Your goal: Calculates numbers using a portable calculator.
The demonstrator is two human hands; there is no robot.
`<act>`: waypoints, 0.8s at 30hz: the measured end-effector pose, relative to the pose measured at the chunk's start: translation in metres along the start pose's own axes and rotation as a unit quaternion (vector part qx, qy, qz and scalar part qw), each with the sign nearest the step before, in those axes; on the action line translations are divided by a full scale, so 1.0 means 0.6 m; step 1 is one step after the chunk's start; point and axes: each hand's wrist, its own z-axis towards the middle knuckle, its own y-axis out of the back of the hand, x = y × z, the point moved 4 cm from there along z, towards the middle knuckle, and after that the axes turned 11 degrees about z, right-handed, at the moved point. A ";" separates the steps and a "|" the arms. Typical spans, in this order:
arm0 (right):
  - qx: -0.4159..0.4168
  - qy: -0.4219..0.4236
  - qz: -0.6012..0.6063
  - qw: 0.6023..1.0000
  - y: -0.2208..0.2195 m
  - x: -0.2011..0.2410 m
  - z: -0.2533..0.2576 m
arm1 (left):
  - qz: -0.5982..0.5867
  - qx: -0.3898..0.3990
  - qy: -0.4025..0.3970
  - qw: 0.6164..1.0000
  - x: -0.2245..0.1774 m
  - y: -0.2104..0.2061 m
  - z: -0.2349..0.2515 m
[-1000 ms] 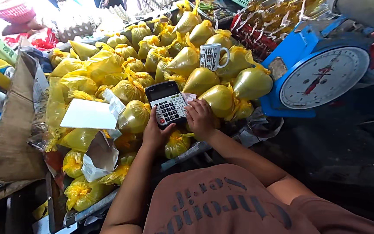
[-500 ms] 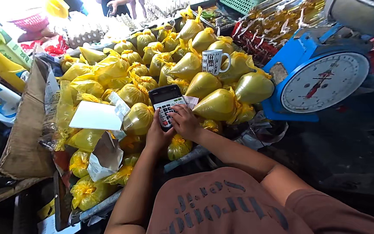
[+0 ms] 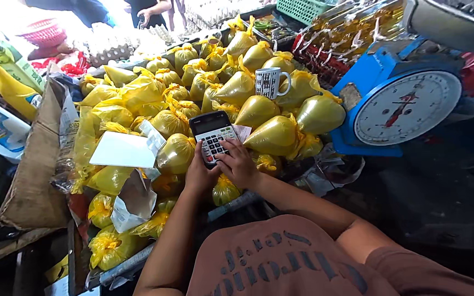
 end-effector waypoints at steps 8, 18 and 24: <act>-0.072 -0.006 -0.037 0.997 0.046 -0.023 -0.026 | 0.010 -0.024 -0.017 1.000 -0.002 -0.003 -0.001; -0.084 0.077 -0.084 0.990 0.052 -0.014 -0.136 | 0.000 -0.058 -0.040 0.998 -0.008 -0.005 -0.007; -0.076 0.075 -0.102 0.989 0.045 -0.006 -0.139 | 0.010 -0.078 -0.042 0.996 -0.002 -0.006 -0.015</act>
